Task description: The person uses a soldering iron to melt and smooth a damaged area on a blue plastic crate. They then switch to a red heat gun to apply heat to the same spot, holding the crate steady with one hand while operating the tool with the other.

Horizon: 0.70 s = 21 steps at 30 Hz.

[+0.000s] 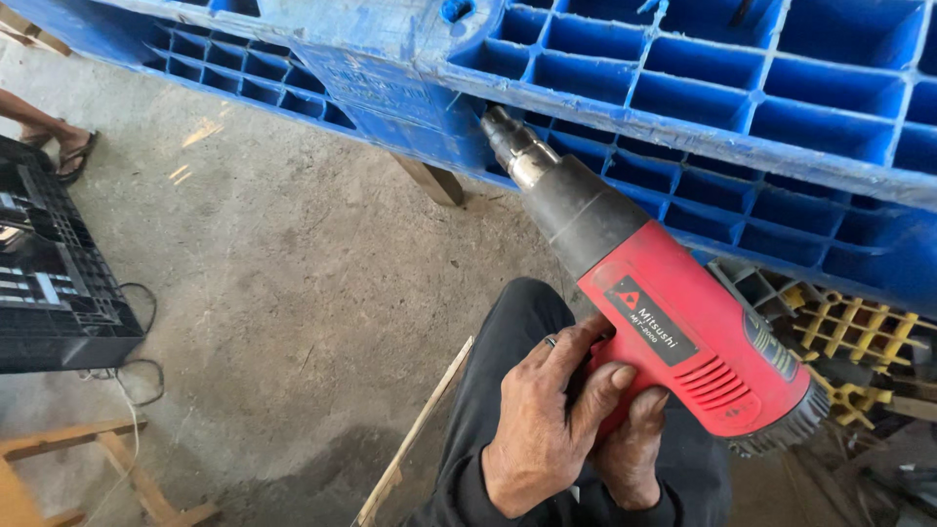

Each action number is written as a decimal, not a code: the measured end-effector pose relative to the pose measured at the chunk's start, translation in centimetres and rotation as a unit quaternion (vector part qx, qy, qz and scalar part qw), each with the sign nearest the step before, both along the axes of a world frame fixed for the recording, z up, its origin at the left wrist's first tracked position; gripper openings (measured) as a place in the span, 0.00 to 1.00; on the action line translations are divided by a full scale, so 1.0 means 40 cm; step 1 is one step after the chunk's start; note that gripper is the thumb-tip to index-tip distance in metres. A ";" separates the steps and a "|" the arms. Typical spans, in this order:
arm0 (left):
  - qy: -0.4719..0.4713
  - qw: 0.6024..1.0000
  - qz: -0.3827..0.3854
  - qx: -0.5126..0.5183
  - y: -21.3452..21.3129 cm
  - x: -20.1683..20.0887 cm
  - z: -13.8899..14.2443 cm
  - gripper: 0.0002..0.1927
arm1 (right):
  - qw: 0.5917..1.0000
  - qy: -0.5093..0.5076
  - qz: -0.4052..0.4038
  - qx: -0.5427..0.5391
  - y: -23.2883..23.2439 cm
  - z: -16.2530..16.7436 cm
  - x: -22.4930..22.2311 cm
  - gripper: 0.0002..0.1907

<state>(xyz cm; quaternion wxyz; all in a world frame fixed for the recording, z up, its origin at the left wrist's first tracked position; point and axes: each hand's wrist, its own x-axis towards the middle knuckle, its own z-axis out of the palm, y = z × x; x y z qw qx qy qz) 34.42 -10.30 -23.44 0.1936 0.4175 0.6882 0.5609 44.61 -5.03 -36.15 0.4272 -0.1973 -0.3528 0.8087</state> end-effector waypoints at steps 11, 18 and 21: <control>0.021 0.999 -0.009 -0.039 -0.003 -0.008 -0.015 0.25 | 0.998 -0.030 -0.049 -0.007 0.014 -0.005 -0.023 0.46; 0.031 0.999 0.004 -0.010 0.028 -0.007 -0.045 0.28 | 0.998 -0.038 -0.041 -0.017 0.052 -0.030 -0.023 0.47; 0.039 0.999 0.008 -0.004 0.034 -0.006 -0.052 0.28 | 0.997 -0.044 -0.043 -0.043 0.057 -0.051 -0.014 0.46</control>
